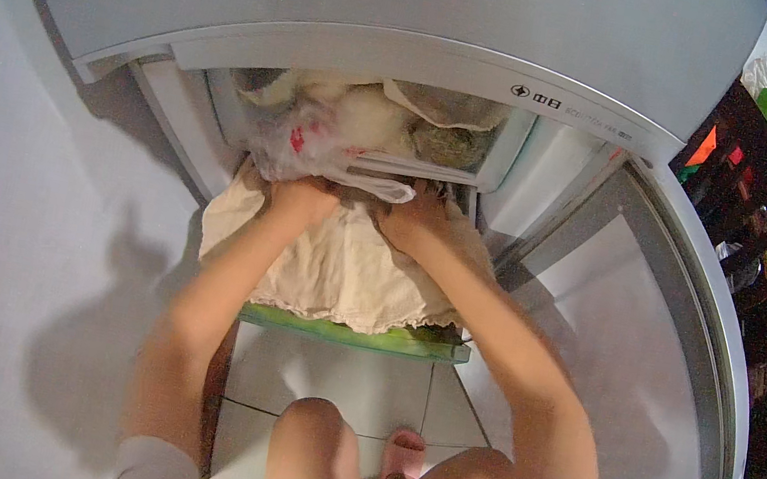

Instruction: The person places a cloth into a refrigerator drawer, then retrieves a wooden board with dumplings and places it inside. The person then walks to a table, picks up the board with dumplings, and returns to the refrigerator to place the board back into the drawer.

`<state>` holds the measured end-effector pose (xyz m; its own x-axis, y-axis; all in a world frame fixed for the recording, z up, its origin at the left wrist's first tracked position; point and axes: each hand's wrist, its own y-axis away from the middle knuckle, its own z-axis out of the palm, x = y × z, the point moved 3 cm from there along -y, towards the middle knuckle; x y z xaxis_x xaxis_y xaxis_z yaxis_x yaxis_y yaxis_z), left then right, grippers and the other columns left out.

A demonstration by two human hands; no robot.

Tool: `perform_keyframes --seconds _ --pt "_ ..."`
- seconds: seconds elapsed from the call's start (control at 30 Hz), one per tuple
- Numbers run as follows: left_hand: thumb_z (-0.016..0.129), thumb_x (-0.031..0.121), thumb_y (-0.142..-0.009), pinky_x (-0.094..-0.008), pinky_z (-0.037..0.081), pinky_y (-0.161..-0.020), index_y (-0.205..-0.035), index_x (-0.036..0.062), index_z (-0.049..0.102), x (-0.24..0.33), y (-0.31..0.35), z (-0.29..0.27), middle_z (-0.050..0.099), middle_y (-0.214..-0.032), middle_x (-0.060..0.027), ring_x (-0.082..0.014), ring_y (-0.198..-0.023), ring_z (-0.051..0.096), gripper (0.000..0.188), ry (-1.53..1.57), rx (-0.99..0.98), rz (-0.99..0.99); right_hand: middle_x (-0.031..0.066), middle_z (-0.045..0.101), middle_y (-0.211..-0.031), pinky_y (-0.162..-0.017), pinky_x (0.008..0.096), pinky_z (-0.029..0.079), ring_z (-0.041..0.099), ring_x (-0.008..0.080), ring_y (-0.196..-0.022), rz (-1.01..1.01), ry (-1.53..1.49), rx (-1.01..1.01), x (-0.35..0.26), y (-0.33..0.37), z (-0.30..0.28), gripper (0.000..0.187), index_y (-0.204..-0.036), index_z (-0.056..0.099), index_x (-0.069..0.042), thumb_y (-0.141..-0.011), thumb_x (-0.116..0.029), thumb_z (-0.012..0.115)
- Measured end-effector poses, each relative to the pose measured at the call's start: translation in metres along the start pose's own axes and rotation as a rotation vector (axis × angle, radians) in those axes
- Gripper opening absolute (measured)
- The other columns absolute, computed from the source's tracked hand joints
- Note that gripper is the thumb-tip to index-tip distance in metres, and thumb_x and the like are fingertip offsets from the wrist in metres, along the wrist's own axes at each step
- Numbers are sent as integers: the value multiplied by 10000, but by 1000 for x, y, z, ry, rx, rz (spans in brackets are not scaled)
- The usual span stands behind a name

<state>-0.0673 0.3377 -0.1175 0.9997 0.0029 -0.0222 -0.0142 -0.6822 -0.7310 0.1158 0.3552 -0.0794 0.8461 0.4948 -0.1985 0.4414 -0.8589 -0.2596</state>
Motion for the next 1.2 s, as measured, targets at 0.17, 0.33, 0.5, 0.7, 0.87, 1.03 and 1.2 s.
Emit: perform_keyframes --seconds 0.17,0.33,0.5,0.7,0.87,1.03,1.2 --pt "402 592 -826 -488 377 -913 -990 35 652 16 14 -55 616 -1033 -203 -371 -988 562 632 137 -769 -105 158 340 -1375 -1009 536 268 283 349 -1285 -174 96 -329 4 13 -20 583 -1288 430 -137 -841 -510 432" --pt "458 507 -814 -443 479 -731 -838 11 658 15 -2 -55 605 -905 -263 -355 -828 608 535 169 -806 2 149 438 -1308 -986 474 327 416 336 -1192 -433 -212 1 -5 0 -2 492 -1269 460 -156 -809 -319 522" --pt "461 441 -817 -445 480 -737 -787 7 657 23 0 -36 616 -824 -241 -370 -811 606 477 374 -610 109 154 468 -1266 -992 446 334 451 349 -1145 -404 -63 -76 8 -9 14 487 -1261 451 -119 -803 -270 517" --pt "414 490 -845 -386 368 -966 -1131 74 571 1 -7 -52 512 -1218 -164 -338 -1080 517 529 126 -1156 -41 132 486 -1252 -993 428 337 469 329 -1130 3 -54 99 -21 -9 6 481 -1246 456 -102 -817 -305 531" --pt "409 505 -838 -378 249 -1059 -1265 113 468 17 -20 5 408 -1352 -127 -310 -1227 379 582 432 -602 -84 134 504 -1233 -975 388 367 490 327 -1108 38 -377 230 62 -56 91 500 -1219 491 -107 -797 -364 568" --pt "423 418 -859 -385 277 -1037 -1281 136 446 -6 -9 20 422 -1330 -114 -311 -1190 399 508 325 -450 21 138 504 -1247 -952 392 390 480 328 -1135 -139 -88 165 12 -24 46 499 -1213 506 -116 -790 -374 566" --pt "437 330 -879 -391 305 -1015 -1297 158 424 10 -24 2 437 -1308 -101 -312 -1153 419 453 480 -503 66 159 473 -1270 -992 456 333 456 351 -1150 -222 46 260 18 -23 6 559 -1239 483 -127 -776 -434 541"
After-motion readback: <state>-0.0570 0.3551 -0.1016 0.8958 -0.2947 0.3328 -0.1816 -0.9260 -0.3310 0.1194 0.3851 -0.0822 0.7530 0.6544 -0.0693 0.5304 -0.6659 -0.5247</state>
